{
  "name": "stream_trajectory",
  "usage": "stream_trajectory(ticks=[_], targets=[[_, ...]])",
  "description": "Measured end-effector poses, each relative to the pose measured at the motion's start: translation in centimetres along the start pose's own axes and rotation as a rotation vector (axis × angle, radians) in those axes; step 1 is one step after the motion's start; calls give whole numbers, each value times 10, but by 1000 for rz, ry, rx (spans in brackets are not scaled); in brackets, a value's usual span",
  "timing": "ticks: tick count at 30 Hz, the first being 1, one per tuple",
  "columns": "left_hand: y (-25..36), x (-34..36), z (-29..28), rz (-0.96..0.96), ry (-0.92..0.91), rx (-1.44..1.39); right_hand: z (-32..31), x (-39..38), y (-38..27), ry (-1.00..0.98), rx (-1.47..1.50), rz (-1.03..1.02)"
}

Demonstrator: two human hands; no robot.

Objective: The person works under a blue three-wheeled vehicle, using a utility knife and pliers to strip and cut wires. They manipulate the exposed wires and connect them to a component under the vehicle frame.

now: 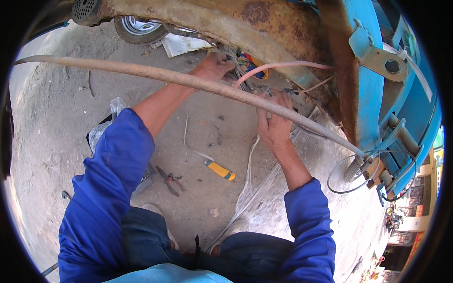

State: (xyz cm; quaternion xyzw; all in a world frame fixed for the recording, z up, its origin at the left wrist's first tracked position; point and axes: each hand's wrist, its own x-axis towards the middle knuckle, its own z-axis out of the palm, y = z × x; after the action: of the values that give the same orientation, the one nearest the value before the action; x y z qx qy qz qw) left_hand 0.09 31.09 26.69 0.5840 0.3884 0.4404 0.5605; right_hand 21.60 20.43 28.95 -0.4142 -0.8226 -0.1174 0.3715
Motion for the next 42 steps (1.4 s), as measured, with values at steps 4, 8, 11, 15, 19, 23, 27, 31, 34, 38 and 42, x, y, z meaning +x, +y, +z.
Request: stream_trajectory(ticks=[4, 8, 11, 15, 19, 23, 27, 31, 34, 38, 42], targets=[[9, -8, 6, 65, 113, 291, 5, 6, 8, 8, 289, 430], [4, -7, 13, 194, 166, 522, 15, 32, 13, -144, 521, 649], [-5, 3, 15, 55, 127, 611, 22, 54, 27, -342, 781, 611], [-28, 16, 17, 1, 247, 654, 32, 75, 57, -701, 860, 574], [-46, 25, 6, 159, 166, 774, 65, 85, 71, -744, 615, 583], [-45, 25, 2, 138, 173, 521, 79, 87, 67, -609, 384, 375], [-37, 22, 0, -77, 83, 97, 76, 88, 58, -559, 247, 380], [-47, 19, -2, 222, 192, 414, 76, 93, 57, -626, 366, 615], [-58, 21, -2, 335, 173, 354, 81, 93, 57, -589, 394, 585], [-60, 24, 3, 102, 185, 149, 76, 82, 56, -536, 229, 536], [-50, 25, -1, 39, 206, 46, 77, 81, 51, -479, 217, 552]])
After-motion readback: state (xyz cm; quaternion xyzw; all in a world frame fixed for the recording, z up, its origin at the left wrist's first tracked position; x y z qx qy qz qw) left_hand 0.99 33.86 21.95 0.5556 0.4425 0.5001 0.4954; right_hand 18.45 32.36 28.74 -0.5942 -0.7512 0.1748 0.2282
